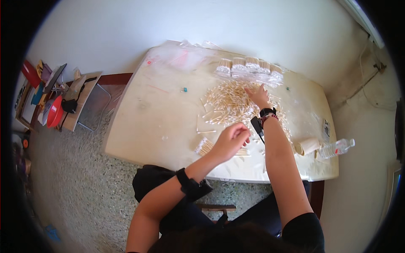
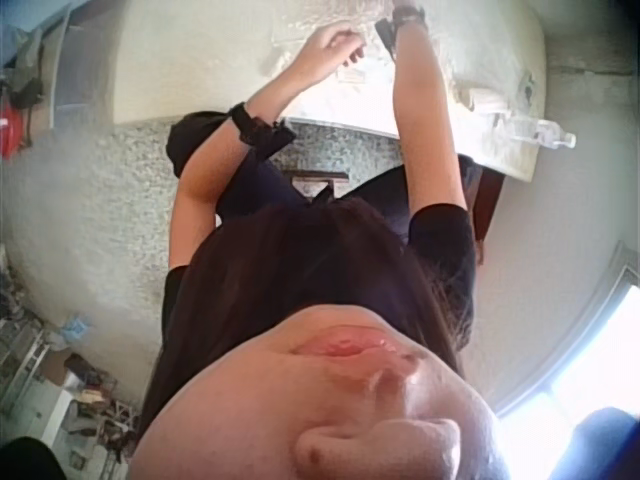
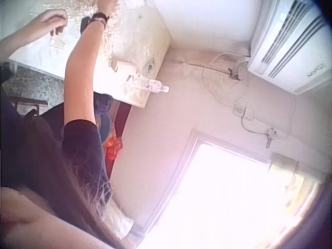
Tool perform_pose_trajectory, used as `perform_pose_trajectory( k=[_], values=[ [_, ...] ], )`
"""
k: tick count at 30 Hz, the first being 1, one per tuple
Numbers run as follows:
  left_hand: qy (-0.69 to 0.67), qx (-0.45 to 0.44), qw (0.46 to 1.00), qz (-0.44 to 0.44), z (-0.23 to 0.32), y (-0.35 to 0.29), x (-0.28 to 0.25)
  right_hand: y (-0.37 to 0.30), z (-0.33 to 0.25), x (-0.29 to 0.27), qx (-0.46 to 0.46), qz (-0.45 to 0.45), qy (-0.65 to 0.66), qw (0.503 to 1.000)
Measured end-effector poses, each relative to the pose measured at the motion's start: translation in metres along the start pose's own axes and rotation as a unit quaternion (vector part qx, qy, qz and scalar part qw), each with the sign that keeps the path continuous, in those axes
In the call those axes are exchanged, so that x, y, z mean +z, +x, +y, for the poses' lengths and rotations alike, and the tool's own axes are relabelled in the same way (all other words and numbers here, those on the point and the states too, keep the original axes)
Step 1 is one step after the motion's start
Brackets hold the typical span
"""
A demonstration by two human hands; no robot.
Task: Organizing and packaging cotton swabs into plastic bags.
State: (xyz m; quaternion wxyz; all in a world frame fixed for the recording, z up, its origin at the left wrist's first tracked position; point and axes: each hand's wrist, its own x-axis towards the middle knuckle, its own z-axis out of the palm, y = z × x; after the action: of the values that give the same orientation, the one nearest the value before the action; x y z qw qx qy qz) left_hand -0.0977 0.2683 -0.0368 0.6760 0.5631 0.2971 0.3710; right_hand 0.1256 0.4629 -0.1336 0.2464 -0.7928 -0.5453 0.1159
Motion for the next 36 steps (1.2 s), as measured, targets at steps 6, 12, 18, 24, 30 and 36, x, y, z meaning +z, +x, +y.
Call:
perform_pose_trajectory(
  k=[6,12,18,24,30,36],
  values=[
    [-0.026,0.028,0.999,-0.001,0.025,-0.011,-0.007,0.005,-0.007,0.024,-0.164,0.033,0.1,0.981],
    [-0.053,0.044,0.997,0.014,0.029,-0.008,-0.009,0.014,-0.002,0.015,-0.209,0.096,0.103,0.968],
    [-0.043,0.037,0.998,0.036,0.025,-0.006,-0.02,0.025,0.009,-0.017,-0.167,0.139,0.147,0.965],
    [-0.034,0.021,0.998,0.044,0.019,-0.005,-0.026,0.02,0.024,-0.069,-0.016,0.083,0.34,0.937],
    [0.01,0.008,0.998,0.068,0.004,0.001,-0.032,-0.023,0.036,-0.095,0.001,-0.011,0.476,0.879],
    [0.339,0.229,0.899,0.158,-0.021,-0.005,-0.017,-0.139,0.017,-0.058,0.002,-0.107,0.496,0.862]
  ],
)
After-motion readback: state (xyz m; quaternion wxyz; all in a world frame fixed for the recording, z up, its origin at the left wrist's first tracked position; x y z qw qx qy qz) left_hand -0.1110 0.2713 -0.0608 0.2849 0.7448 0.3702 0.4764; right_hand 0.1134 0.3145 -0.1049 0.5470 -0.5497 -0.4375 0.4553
